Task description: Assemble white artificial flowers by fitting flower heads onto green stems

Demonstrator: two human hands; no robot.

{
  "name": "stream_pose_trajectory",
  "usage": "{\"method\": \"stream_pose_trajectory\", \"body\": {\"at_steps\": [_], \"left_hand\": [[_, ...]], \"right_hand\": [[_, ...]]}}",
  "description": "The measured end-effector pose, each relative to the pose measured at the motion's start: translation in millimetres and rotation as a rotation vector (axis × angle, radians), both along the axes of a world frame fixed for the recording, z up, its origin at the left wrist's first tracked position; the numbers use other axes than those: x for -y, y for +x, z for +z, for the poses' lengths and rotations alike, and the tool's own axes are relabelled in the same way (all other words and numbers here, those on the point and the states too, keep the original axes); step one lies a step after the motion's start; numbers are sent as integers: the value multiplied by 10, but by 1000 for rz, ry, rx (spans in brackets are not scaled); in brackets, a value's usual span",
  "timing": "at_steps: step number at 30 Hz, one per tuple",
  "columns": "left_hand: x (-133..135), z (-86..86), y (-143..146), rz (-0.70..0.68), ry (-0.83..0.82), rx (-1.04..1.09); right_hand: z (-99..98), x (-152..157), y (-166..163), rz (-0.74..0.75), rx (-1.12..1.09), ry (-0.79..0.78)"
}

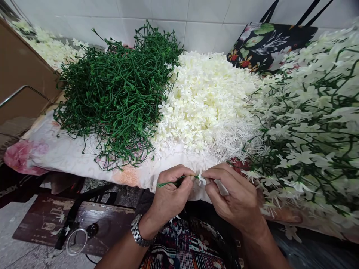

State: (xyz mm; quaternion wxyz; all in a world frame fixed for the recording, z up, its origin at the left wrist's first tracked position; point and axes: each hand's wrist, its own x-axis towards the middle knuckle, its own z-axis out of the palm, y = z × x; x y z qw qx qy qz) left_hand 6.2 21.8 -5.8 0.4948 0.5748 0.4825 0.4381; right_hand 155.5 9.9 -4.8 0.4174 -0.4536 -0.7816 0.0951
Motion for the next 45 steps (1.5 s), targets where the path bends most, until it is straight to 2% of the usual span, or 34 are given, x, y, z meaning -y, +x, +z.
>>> {"method": "stream_pose_trajectory", "body": {"at_steps": [7, 16, 32, 40, 45], "left_hand": [[-4, 0, 12, 20, 73, -39], [-2, -13, -8, -7, 60, -46], [-6, -22, -5, -32, 180, -35], [-4, -47, 4, -22, 176, -76], [-9, -3, 15, -29, 117, -90]], "right_hand": [[-38, 10, -13, -13, 28, 63], [-21, 26, 1, 24, -107, -97], [-88, 7, 6, 72, -83, -79], [-118, -18, -18, 83, -75, -74], [-115, -14, -31, 51, -54, -70]]}}
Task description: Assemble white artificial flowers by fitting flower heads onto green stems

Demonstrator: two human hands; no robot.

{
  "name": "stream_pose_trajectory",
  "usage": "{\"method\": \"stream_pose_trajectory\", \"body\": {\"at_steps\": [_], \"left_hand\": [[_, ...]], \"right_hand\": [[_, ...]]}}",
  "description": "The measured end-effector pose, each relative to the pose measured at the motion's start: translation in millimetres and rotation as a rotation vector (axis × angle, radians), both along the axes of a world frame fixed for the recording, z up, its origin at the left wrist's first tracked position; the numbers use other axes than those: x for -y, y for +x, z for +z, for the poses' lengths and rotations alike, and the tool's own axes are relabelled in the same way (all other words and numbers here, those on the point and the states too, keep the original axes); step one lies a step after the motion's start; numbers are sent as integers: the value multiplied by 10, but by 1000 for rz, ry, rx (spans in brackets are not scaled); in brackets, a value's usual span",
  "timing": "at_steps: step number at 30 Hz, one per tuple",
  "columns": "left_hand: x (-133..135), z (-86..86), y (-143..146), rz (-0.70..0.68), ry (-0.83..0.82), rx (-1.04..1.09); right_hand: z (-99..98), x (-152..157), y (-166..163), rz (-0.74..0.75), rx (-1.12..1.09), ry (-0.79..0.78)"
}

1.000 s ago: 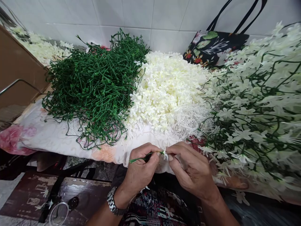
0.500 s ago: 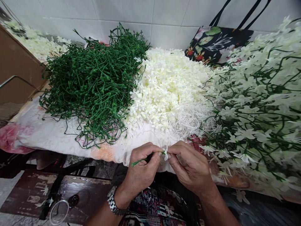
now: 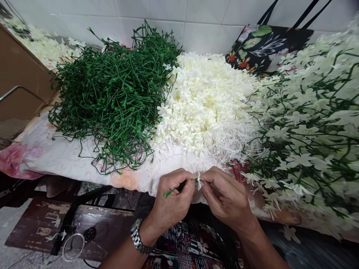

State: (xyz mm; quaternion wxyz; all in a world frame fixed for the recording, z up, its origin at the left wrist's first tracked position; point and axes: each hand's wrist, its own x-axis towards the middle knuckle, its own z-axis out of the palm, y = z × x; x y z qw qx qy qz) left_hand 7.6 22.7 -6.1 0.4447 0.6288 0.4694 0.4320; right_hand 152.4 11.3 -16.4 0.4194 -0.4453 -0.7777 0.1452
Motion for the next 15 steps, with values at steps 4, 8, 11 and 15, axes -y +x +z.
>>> {"method": "stream_pose_trajectory", "body": {"at_steps": [4, 8, 11, 15], "left_hand": [[9, 14, -12, 9, -152, 62], [40, -56, -56, -10, -355, 302], [67, -88, -110, 0, -397, 403], [91, -53, -198, 41, -344, 331]], "right_hand": [[26, -7, 31, -24, -28, -20], [89, 58, 53, -15, -17, -36], [156, 168, 69, 61, 25, -31], [223, 256, 144, 129, 84, -20]]}}
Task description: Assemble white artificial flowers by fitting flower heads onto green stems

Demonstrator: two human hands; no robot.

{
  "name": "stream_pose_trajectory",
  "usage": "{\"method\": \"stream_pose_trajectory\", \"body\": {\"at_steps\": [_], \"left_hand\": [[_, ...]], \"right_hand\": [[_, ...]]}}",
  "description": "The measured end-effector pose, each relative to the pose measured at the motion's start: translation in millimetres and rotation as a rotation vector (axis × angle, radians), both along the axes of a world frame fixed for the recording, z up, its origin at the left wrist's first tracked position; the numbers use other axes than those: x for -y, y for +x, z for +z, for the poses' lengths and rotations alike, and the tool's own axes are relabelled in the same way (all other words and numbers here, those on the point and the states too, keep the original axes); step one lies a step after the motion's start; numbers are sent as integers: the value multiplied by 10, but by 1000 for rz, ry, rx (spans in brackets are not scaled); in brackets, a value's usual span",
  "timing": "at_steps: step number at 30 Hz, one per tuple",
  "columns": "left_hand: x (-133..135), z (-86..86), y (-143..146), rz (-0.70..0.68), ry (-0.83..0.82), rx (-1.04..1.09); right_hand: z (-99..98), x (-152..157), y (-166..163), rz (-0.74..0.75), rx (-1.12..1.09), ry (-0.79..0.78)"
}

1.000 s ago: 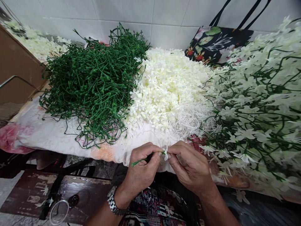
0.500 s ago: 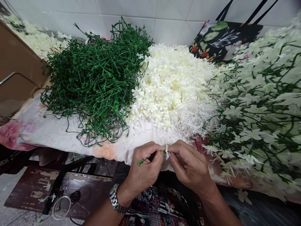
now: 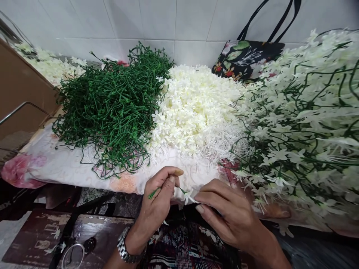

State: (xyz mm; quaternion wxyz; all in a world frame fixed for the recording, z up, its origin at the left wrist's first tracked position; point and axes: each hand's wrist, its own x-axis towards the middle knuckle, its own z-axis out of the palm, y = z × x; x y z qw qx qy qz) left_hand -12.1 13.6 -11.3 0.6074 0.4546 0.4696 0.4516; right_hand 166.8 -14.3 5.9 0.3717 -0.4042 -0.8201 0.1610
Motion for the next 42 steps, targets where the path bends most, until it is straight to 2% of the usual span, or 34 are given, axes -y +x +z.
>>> {"method": "stream_pose_trajectory", "body": {"at_steps": [2, 5, 9, 12, 18, 25, 31, 35, 39, 42], "left_hand": [[-2, 33, -34, 10, -1, -56], [-25, 86, -50, -6, -26, -123], [-63, 132, -18, -38, 21, -236], [-86, 135, 6, -20, 91, -347], [-231, 162, 60, -47, 195, -558], [-533, 276, 259, -87, 219, -761], [-625, 287, 501, -128, 348, -1126], [-643, 256, 594, -151, 392, -1261], [-637, 248, 586, -99, 375, -1195], [-608, 271, 509, -5, 299, -900]], "right_hand": [[1, -24, 41, -70, 14, 4], [-48, -129, 41, -304, 84, 46], [-159, -300, -82, -523, 351, 122], [-226, -388, -173, -633, 521, 136], [-295, -422, -206, -617, 527, 157], [-294, -442, -146, -528, 164, 159], [-273, -442, -106, -533, 15, 158], [-252, -431, -109, -555, -64, 133], [-231, -418, -109, -565, -130, 130], [-212, -396, -100, -540, -183, 111]]}}
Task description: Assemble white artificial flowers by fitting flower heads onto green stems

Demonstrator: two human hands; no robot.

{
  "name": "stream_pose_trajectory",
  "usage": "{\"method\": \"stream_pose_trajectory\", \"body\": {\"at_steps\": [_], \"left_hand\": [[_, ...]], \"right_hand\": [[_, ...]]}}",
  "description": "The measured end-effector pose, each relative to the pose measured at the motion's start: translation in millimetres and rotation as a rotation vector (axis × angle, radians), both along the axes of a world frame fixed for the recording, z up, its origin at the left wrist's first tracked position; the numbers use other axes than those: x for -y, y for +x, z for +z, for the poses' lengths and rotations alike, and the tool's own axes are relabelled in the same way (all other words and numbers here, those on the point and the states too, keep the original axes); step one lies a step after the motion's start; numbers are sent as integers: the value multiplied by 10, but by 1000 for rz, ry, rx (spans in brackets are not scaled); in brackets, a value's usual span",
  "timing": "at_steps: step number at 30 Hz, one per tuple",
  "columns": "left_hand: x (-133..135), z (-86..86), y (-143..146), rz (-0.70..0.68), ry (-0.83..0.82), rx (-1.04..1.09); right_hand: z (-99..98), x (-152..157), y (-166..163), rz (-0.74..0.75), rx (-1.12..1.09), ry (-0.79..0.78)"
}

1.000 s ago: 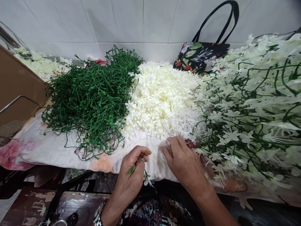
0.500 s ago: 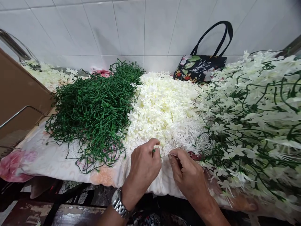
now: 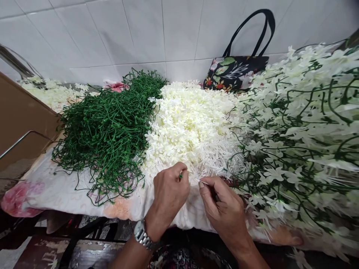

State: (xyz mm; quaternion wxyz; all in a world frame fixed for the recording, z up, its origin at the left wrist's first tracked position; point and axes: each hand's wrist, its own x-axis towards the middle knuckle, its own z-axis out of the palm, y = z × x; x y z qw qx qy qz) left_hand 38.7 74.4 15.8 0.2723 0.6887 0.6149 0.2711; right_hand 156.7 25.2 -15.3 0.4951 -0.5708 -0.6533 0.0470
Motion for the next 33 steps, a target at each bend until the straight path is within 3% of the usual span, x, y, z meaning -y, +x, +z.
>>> {"method": "stream_pose_trajectory", "body": {"at_steps": [7, 12, 19, 29, 33], "left_hand": [[134, 70, -285, 65, -301, 847], [247, 36, -385, 100, -544, 1127], [359, -55, -410, 76, -469, 1131], [436, 24, -447, -224, 133, 577], [444, -10, -444, -176, 101, 631]], "right_hand": [[118, 103, -40, 126, -142, -39], [259, 157, -130, 274, -150, -66], [327, 175, -181, 353, -79, -104], [285, 162, -136, 392, 40, -175], [299, 139, -120, 423, -33, -181]]}}
